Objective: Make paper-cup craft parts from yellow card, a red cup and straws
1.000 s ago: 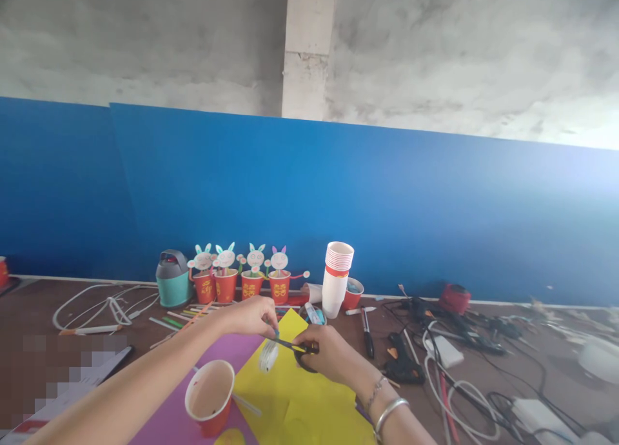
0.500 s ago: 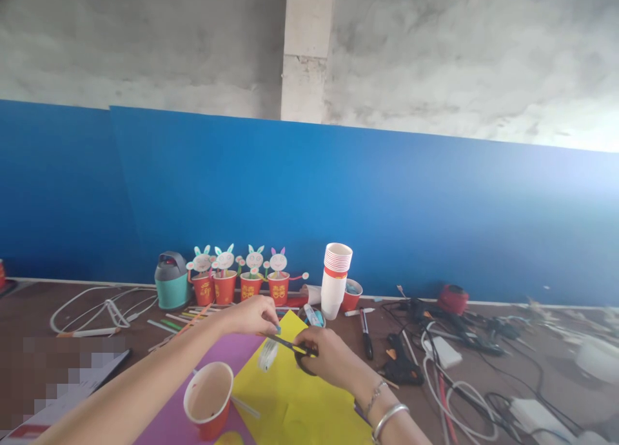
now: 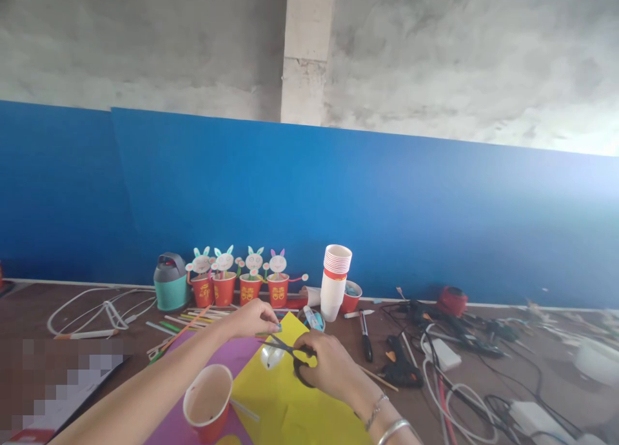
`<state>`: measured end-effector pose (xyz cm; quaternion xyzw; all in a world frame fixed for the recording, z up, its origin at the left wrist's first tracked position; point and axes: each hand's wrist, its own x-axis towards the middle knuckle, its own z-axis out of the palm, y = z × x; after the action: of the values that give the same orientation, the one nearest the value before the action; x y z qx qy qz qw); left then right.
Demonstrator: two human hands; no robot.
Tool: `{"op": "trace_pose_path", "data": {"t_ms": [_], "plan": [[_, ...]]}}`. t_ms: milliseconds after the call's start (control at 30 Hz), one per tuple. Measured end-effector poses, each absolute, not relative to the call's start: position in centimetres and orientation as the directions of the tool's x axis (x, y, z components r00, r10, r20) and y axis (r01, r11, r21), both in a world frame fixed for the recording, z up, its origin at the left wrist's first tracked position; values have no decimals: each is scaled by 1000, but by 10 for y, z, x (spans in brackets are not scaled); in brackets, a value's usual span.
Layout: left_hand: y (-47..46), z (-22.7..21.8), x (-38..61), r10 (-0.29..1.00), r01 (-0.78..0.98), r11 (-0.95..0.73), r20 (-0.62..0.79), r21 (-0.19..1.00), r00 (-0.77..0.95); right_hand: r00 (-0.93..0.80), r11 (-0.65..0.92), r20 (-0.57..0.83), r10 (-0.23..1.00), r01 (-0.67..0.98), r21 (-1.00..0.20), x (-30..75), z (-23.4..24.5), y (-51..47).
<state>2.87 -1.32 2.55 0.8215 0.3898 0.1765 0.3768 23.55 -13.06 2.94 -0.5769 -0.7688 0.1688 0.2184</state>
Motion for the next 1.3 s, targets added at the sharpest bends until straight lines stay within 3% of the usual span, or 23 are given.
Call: {"op": "trace_pose_path", "data": {"t_ms": [133, 300, 467, 900, 1100, 1300], "plan": [[-14, 27, 28, 794, 520, -421, 25, 743, 607, -155, 199, 126, 980, 794, -574, 240, 24, -132], [-16, 35, 28, 761, 510, -495, 68, 703, 645, -212, 230, 100, 972, 784, -576, 247, 29, -134], [-17, 45, 22, 736, 514, -547, 87, 661, 672, -147, 141, 40, 988, 787, -601, 260, 34, -133], [-23, 52, 29, 651, 448, -625, 111, 639, 751, -263, 273, 106, 959, 755, -596, 236, 36, -119], [-25, 53, 30, 662, 440, -602, 108, 667, 742, -281, 260, 72, 957, 721, -642, 236, 38, -118], [-22, 49, 31, 722, 400, -509, 125, 762, 681, -221, 181, 2, 975, 795, -579, 235, 33, -121]]}}
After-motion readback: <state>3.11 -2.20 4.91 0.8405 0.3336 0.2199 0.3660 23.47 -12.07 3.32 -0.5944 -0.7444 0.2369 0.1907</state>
